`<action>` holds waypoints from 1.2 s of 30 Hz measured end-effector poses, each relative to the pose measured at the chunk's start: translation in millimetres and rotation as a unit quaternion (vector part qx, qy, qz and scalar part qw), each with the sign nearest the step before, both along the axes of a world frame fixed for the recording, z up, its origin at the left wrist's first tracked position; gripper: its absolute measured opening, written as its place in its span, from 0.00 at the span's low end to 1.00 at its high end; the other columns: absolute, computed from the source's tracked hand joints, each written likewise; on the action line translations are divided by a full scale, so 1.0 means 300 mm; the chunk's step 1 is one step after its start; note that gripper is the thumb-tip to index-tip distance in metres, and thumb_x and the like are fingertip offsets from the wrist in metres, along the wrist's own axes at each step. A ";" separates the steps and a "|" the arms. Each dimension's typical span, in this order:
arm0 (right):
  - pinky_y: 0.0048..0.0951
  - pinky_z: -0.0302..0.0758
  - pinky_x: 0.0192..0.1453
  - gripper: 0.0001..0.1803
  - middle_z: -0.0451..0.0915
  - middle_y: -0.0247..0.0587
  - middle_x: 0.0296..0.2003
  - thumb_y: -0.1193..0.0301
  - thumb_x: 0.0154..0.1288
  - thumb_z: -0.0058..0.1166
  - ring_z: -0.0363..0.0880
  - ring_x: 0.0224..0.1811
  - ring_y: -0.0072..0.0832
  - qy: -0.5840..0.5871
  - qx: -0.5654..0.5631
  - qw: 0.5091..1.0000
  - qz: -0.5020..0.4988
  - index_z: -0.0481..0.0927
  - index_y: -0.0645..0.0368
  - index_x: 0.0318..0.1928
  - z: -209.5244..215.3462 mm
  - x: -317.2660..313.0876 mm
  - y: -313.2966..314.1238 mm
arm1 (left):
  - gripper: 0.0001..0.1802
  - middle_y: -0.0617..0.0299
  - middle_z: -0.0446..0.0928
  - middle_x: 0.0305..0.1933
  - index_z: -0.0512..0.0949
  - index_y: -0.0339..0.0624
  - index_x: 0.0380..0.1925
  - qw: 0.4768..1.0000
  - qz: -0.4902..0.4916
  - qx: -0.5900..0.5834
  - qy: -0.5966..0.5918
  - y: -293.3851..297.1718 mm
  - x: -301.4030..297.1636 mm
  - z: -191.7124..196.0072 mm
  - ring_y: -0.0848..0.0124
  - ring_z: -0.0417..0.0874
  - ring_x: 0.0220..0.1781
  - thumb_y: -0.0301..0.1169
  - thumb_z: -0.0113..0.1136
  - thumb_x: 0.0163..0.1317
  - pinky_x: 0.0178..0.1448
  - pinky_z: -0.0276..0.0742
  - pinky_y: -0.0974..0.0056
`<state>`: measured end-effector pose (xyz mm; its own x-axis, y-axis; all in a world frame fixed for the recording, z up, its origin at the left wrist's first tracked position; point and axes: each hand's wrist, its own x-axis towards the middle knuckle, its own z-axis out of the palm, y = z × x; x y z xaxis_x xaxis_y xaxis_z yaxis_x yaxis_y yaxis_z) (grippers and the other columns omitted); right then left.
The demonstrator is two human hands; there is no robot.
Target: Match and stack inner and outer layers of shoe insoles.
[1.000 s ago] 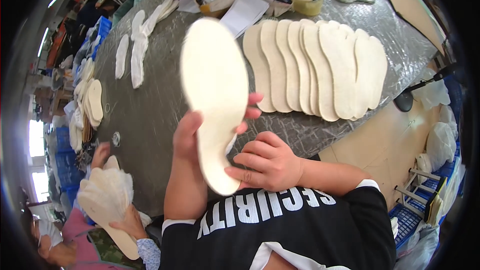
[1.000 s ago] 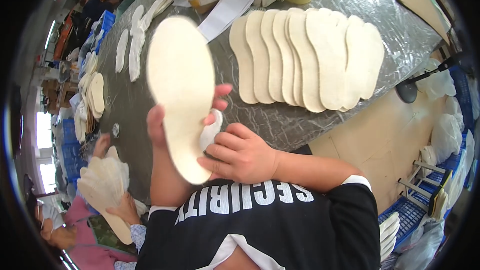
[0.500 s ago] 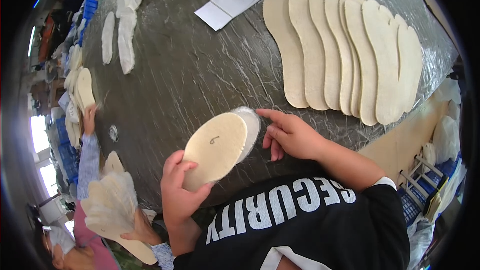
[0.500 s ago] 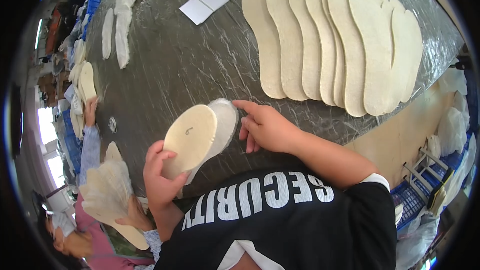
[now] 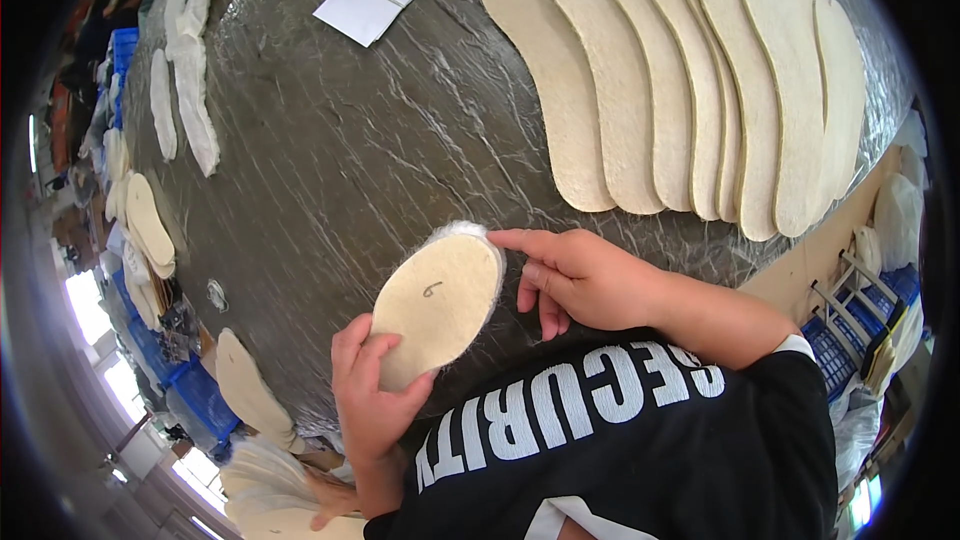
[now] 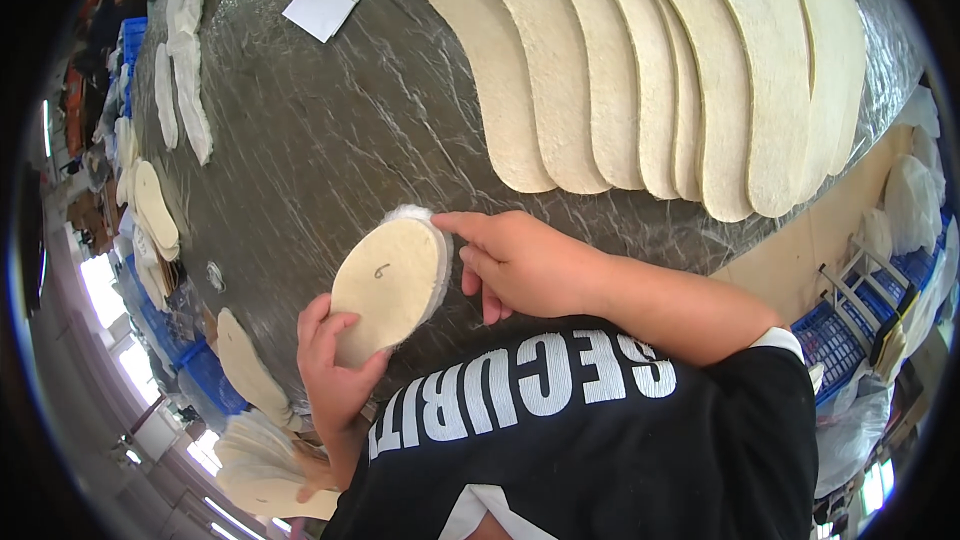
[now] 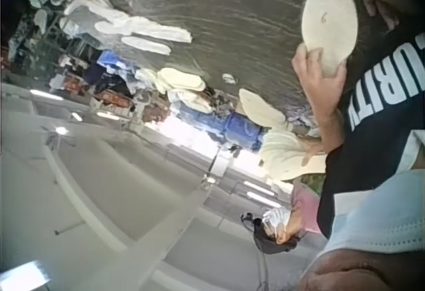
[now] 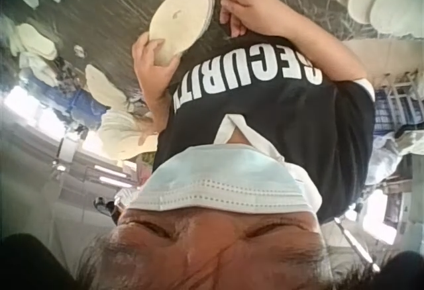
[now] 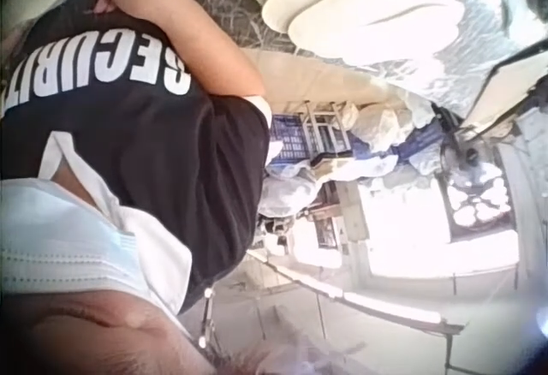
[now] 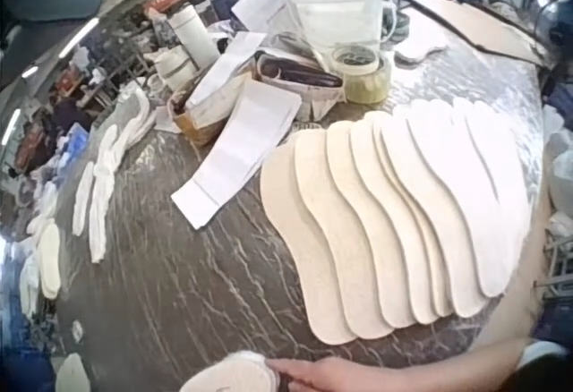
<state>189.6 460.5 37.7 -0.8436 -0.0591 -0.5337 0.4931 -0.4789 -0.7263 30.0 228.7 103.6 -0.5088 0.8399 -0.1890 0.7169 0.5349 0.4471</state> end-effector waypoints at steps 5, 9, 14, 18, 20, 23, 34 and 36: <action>0.24 0.79 0.31 0.26 0.79 0.42 0.34 0.77 0.76 0.33 0.81 0.25 0.24 0.003 0.004 1.000 0.019 0.57 0.59 0.73 0.000 -0.002 0.003 | 0.27 0.50 0.75 0.54 0.77 0.38 0.38 1.000 0.001 -0.001 0.000 -0.004 0.002 -0.006 0.53 0.76 0.52 0.26 0.77 0.32 0.54 0.75 0.54; 0.24 0.78 0.31 0.27 0.79 0.42 0.33 0.76 0.76 0.33 0.81 0.25 0.24 0.003 0.009 1.000 0.018 0.57 0.59 0.73 0.004 -0.001 0.004 | 0.28 0.50 0.75 0.54 0.77 0.38 0.38 1.000 0.007 -0.007 -0.002 -0.002 0.006 -0.008 0.52 0.75 0.52 0.27 0.77 0.32 0.55 0.74 0.53; 0.24 0.79 0.32 0.27 0.79 0.42 0.32 0.76 0.76 0.33 0.81 0.25 0.23 0.015 0.027 0.999 0.021 0.56 0.60 0.73 -0.002 -0.002 0.000 | 0.27 0.50 0.75 0.54 0.77 0.37 0.38 1.000 0.001 -0.013 0.007 0.003 0.010 -0.009 0.51 0.75 0.52 0.27 0.77 0.32 0.55 0.73 0.52; 0.25 0.79 0.32 0.27 0.79 0.42 0.32 0.76 0.76 0.33 0.81 0.24 0.23 0.022 0.035 0.999 0.022 0.56 0.60 0.73 -0.004 0.000 -0.004 | 0.27 0.50 0.74 0.54 0.77 0.38 0.38 1.000 0.001 -0.016 0.005 0.008 0.013 -0.008 0.52 0.75 0.53 0.25 0.76 0.32 0.56 0.73 0.54; 0.25 0.80 0.32 0.27 0.80 0.42 0.32 0.76 0.76 0.33 0.81 0.24 0.23 0.024 0.039 0.999 0.023 0.56 0.61 0.73 -0.007 0.000 -0.008 | 0.27 0.51 0.74 0.54 0.76 0.38 0.37 1.000 0.004 -0.020 0.005 0.009 0.015 -0.008 0.53 0.76 0.54 0.22 0.75 0.31 0.57 0.73 0.56; 0.25 0.80 0.33 0.27 0.80 0.42 0.33 0.76 0.76 0.33 0.81 0.24 0.23 0.022 0.038 0.999 0.020 0.55 0.61 0.73 -0.005 0.002 -0.009 | 0.28 0.51 0.74 0.54 0.76 0.38 0.38 1.000 0.005 -0.020 0.003 0.015 0.018 -0.011 0.53 0.76 0.54 0.22 0.76 0.30 0.57 0.73 0.56; 0.26 0.79 0.33 0.30 0.81 0.44 0.32 0.77 0.72 0.42 0.80 0.24 0.26 0.024 0.073 0.997 -0.016 0.55 0.64 0.72 0.021 0.005 -0.025 | 0.30 0.50 0.74 0.55 0.76 0.36 0.38 1.000 -0.001 -0.018 0.010 0.022 0.017 -0.023 0.52 0.76 0.54 0.26 0.80 0.30 0.57 0.73 0.55; 0.30 0.79 0.37 0.39 0.81 0.46 0.36 0.73 0.61 0.61 0.81 0.30 0.34 0.061 0.201 0.977 -0.040 0.59 0.65 0.70 0.029 0.015 -0.045 | 0.30 0.51 0.74 0.55 0.76 0.36 0.38 1.000 -0.007 -0.007 0.012 0.024 0.016 -0.029 0.51 0.75 0.53 0.28 0.80 0.30 0.56 0.74 0.54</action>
